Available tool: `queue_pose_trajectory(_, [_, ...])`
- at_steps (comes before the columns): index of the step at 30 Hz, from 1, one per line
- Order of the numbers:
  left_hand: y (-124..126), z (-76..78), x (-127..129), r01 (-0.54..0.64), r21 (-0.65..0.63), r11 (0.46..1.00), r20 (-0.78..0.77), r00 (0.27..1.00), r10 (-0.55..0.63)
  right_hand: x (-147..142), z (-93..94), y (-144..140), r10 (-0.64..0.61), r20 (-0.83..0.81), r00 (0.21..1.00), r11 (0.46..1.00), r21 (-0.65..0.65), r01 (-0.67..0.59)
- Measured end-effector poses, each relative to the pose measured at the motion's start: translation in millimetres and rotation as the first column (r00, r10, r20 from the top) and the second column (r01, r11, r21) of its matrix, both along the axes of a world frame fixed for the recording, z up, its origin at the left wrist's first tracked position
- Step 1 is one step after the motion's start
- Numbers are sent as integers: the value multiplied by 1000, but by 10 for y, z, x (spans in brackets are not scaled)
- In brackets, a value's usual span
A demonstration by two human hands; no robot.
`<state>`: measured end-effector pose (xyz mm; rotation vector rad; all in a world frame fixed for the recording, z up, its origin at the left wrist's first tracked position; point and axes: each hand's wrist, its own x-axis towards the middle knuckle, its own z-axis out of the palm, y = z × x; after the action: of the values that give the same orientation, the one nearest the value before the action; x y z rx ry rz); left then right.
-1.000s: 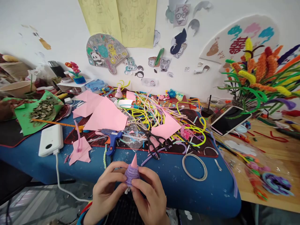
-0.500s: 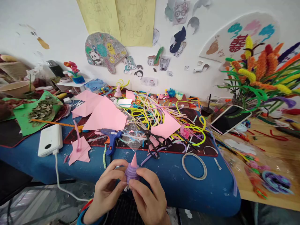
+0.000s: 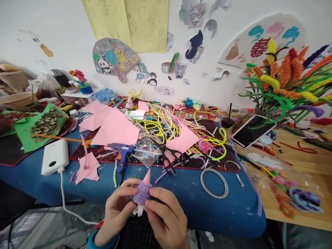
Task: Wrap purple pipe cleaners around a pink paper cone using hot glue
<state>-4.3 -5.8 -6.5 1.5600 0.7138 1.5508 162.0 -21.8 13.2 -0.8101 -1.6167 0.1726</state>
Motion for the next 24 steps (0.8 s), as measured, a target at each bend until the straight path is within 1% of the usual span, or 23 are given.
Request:
queue_pose_trajectory(2, [2, -39, -20, -39, 79, 996, -61, 997, 44, 2, -13, 6, -24, 61, 998, 999, 50, 21])
queue_pose_trajectory(4, [5, -68, -40, -82, 182, 980, -137, 985, 108, -2, -38, 11, -55, 135, 989, 993, 113, 39])
queue_pose_trajectory(7, [7, -103, -78, -128, 350, 928, -252, 941, 225, -15, -90, 17, -101, 228, 969, 975, 215, 51])
queue_pose_trajectory(9, [4, -114, -96, -141, 402, 905, -262, 929, 262, -22, -132, 19, -117, 236, 965, 964, 259, 53])
queue_pose_trajectory(10, [1, -112, -98, -142, 387, 911, -236, 940, 247, -25, -155, 19, -118, 221, 968, 961, 270, 55])
queue_pose_trajectory(11, [-3, -105, -92, -139, 341, 930, -189, 959, 212, -28, -178, 20, -114, 201, 973, 960, 275, 56])
queue_pose_trajectory(12, [-8, -91, -81, -129, 268, 955, -122, 978, 167, -33, -201, 22, -110, 181, 977, 960, 274, 57])
queue_pose_trajectory(14, [-13, -52, -45, -87, 46, 995, 49, 995, 85, -49, -248, 31, -94, 151, 984, 958, 282, 48])
queue_pose_trajectory(15, [-13, -31, -27, -48, -74, 996, 134, 989, 58, -61, -271, 40, -82, 149, 985, 956, 290, 35])
queue_pose_trajectory(17, [-3, 3, -9, 55, -274, 960, 257, 966, 18, -88, -315, 69, -60, 154, 986, 955, 297, 12])
queue_pose_trajectory(19, [15, 17, -25, 153, -397, 905, 296, 955, -32, -120, -354, 114, -45, 167, 985, 956, 294, -6])
queue_pose_trajectory(22, [32, -9, -101, 204, -478, 854, 282, 957, -71, -174, -382, 203, -36, 212, 977, 939, 341, -39])
queue_pose_trajectory(24, [27, -56, -165, 184, -499, 847, 277, 960, -45, -215, -365, 267, -17, 243, 970, 909, 409, -86])
